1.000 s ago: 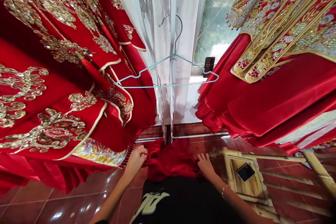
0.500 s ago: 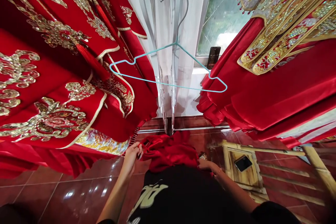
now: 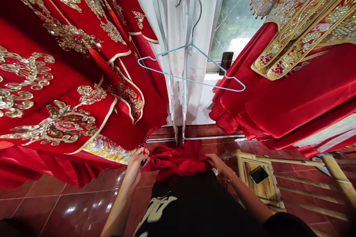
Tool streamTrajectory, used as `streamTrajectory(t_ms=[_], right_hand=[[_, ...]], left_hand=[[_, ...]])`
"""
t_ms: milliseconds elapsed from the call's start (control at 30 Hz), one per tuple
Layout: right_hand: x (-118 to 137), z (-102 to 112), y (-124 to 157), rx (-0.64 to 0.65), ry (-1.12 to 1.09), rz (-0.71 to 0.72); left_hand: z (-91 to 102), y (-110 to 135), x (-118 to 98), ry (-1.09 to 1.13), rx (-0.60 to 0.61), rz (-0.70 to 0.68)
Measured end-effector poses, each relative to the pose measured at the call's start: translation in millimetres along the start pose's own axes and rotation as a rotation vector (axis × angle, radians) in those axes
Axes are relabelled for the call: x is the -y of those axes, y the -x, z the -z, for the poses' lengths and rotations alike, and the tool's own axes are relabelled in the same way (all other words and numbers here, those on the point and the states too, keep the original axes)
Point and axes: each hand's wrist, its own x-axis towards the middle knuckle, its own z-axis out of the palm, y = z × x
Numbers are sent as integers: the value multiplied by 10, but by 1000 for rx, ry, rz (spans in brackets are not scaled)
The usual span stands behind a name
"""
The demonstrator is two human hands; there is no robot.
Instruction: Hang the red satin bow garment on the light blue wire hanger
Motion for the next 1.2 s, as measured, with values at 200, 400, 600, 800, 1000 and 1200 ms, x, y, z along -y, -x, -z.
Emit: streamTrajectory(t_ms=[200, 400, 600, 800, 1000, 1200], right_hand=[[109, 546, -327, -182, -248, 70], [199, 1222, -289, -285, -254, 198], [305, 1870, -14, -897, -239, 220], [700, 2442, 134, -743, -674, 227], [817, 2935, 386, -561, -503, 267], [691, 2943, 426, -651, -547, 321]], left_hand=[[-47, 72, -382, -44, 75, -81], [84, 107, -551, -13, 185, -134], [-6, 75, -829, -36, 177, -464], [-24, -206, -1323, -181, 266, -676], [-65, -445, -1676, -273, 343, -752], [-128, -600, -1977, -262, 342, -801]])
